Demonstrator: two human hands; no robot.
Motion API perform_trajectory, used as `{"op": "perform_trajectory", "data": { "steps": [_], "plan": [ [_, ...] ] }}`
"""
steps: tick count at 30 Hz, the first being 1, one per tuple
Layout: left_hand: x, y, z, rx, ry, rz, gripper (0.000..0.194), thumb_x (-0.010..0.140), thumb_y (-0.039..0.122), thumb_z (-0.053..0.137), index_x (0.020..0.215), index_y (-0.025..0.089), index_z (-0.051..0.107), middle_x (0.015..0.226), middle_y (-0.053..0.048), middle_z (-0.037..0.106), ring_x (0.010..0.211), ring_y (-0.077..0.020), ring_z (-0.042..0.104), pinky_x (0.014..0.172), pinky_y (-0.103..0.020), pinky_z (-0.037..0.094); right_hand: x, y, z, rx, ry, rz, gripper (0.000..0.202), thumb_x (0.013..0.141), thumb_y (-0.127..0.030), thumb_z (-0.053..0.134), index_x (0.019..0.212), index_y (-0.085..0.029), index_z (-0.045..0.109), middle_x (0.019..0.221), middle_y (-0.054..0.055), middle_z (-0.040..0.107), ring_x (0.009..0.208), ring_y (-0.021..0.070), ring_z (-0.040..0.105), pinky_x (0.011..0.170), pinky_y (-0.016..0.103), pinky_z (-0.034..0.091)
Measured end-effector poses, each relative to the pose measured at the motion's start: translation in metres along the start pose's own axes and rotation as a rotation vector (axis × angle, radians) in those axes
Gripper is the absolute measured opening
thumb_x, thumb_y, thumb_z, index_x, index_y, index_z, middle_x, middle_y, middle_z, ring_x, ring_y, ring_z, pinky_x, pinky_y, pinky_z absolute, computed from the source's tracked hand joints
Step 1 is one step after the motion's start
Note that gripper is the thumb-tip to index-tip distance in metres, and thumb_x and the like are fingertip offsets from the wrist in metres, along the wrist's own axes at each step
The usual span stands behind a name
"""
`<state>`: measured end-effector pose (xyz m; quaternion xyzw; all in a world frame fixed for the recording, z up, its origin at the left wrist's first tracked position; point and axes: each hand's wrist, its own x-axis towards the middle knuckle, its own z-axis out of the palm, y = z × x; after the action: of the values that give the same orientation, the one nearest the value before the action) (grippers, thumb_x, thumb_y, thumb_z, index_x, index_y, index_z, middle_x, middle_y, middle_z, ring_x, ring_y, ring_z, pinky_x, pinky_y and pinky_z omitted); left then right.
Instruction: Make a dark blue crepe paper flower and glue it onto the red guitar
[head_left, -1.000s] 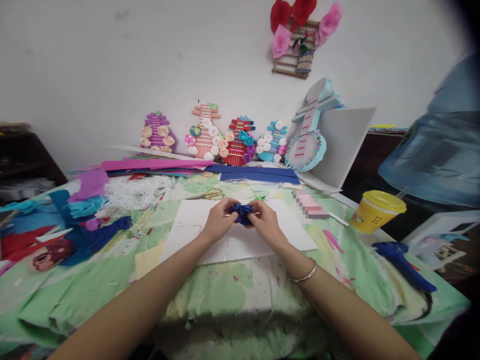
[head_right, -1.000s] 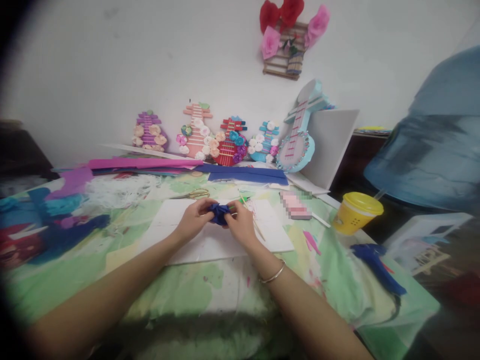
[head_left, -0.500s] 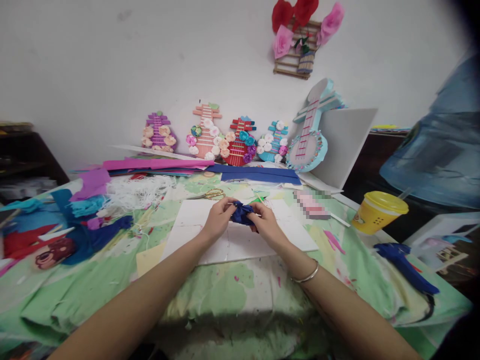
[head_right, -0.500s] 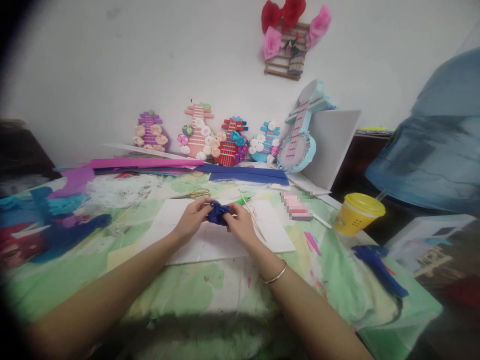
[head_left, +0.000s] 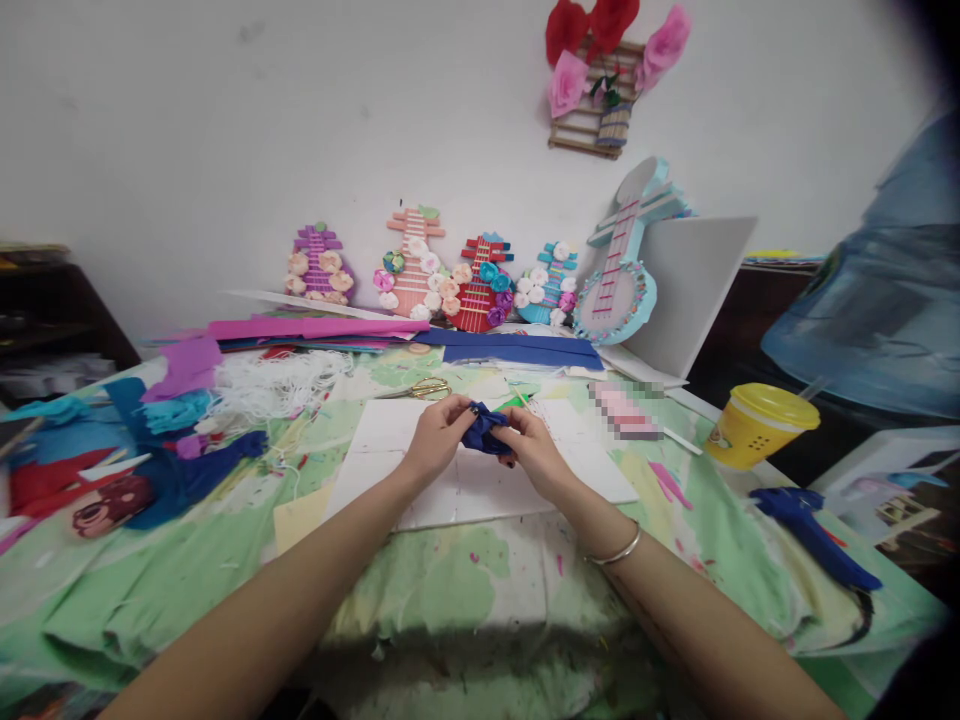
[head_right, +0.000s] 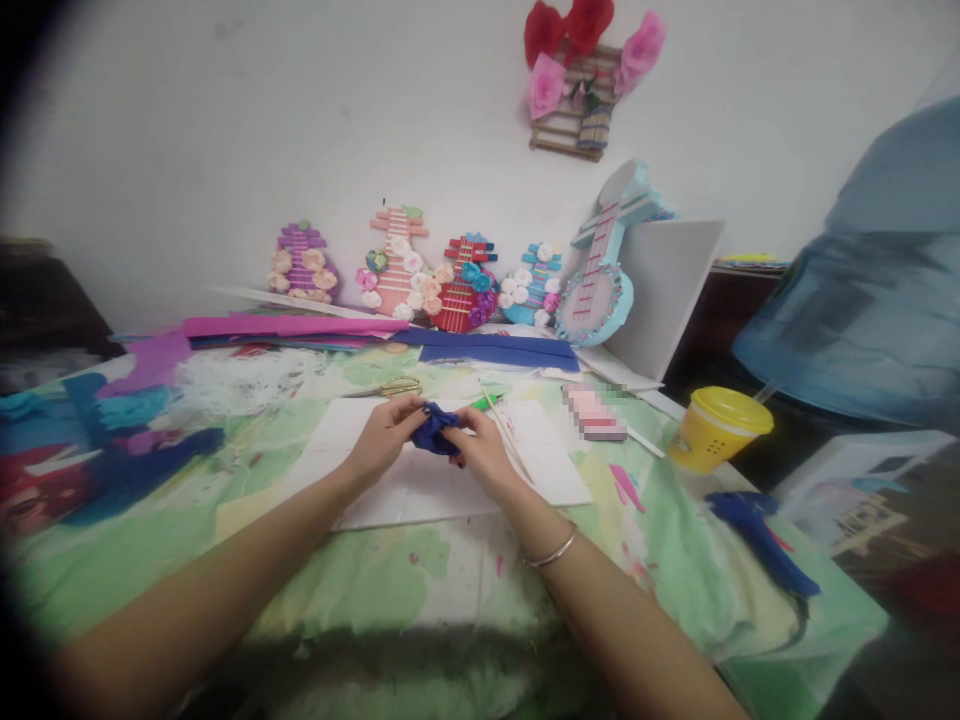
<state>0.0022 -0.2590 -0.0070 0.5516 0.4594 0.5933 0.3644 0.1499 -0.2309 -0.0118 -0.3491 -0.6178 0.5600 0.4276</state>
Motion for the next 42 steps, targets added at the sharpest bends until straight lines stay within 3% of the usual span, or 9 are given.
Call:
{"op": "perform_trajectory", "data": {
  "steps": [7, 13, 21, 30, 36, 42],
  "plan": [
    [-0.0049, 0.0024, 0.0021, 0.061, -0.105, 0.086, 0.028, 0.066, 0.019, 0.061, 0.093, 0.014, 0.058, 0.09, -0.006, 0.063, 0.086, -0.0187, 0.061, 0.078, -0.032, 0.049, 0.0025, 0.0022, -0.0006, -0.086, 0.075, -0.014, 0.019, 0.071, -0.036, 0.055, 0.073, -0.018, 0.051, 0.058, -0.005, 0.05, 0.038, 0.0064, 0.047, 0.034, 0.018, 0.037],
    [-0.0045, -0.0017, 0.0037, 0.135, 0.028, 0.07, 0.041, 0.066, 0.014, 0.058, 0.105, 0.017, 0.047, 0.098, -0.009, 0.064, 0.09, -0.0194, 0.063, 0.078, -0.034, 0.051, 0.0008, 0.0027, -0.0014, -0.145, 0.088, -0.059, 0.021, 0.071, -0.037, 0.058, 0.074, -0.018, 0.051, 0.063, -0.005, 0.054, 0.039, 0.0063, 0.05, 0.035, 0.018, 0.037],
    [-0.0067, 0.0022, 0.0037, 0.152, 0.041, 0.181, 0.027, 0.068, 0.015, 0.058, 0.092, 0.019, 0.047, 0.092, -0.006, 0.065, 0.088, -0.0185, 0.065, 0.079, -0.032, 0.052, 0.0001, 0.0007, 0.0006, -0.091, 0.088, -0.105, 0.022, 0.065, -0.033, 0.063, 0.075, -0.018, 0.051, 0.066, -0.003, 0.055, 0.056, 0.0112, 0.055, 0.044, 0.021, 0.043],
    [-0.0061, 0.0034, 0.0016, 0.265, 0.1, 0.173, 0.014, 0.069, 0.02, 0.059, 0.083, 0.016, 0.062, 0.079, -0.004, 0.067, 0.076, -0.0181, 0.066, 0.074, -0.03, 0.052, 0.0007, 0.0015, -0.002, -0.217, 0.109, -0.204, 0.016, 0.073, -0.034, 0.056, 0.071, -0.019, 0.052, 0.063, -0.003, 0.052, 0.061, 0.0123, 0.05, 0.056, 0.023, 0.041],
    [-0.0036, 0.0023, -0.0005, 0.181, 0.015, 0.112, 0.018, 0.072, 0.026, 0.06, 0.081, 0.013, 0.07, 0.077, -0.006, 0.07, 0.074, -0.0197, 0.065, 0.073, -0.031, 0.051, -0.0007, 0.0, -0.0031, -0.339, 0.136, -0.262, 0.013, 0.077, -0.031, 0.052, 0.073, -0.019, 0.053, 0.064, -0.002, 0.052, 0.062, 0.0126, 0.049, 0.057, 0.023, 0.038],
    [-0.0032, 0.0021, 0.0003, 0.074, -0.034, 0.078, 0.018, 0.066, 0.022, 0.066, 0.081, 0.013, 0.07, 0.078, -0.005, 0.07, 0.074, -0.0199, 0.065, 0.074, -0.034, 0.053, -0.0011, -0.0008, -0.0028, -0.328, 0.156, -0.317, 0.015, 0.072, -0.025, 0.055, 0.085, -0.02, 0.06, 0.086, 0.003, 0.062, 0.082, 0.017, 0.057, 0.062, 0.025, 0.046]
  ]
}}
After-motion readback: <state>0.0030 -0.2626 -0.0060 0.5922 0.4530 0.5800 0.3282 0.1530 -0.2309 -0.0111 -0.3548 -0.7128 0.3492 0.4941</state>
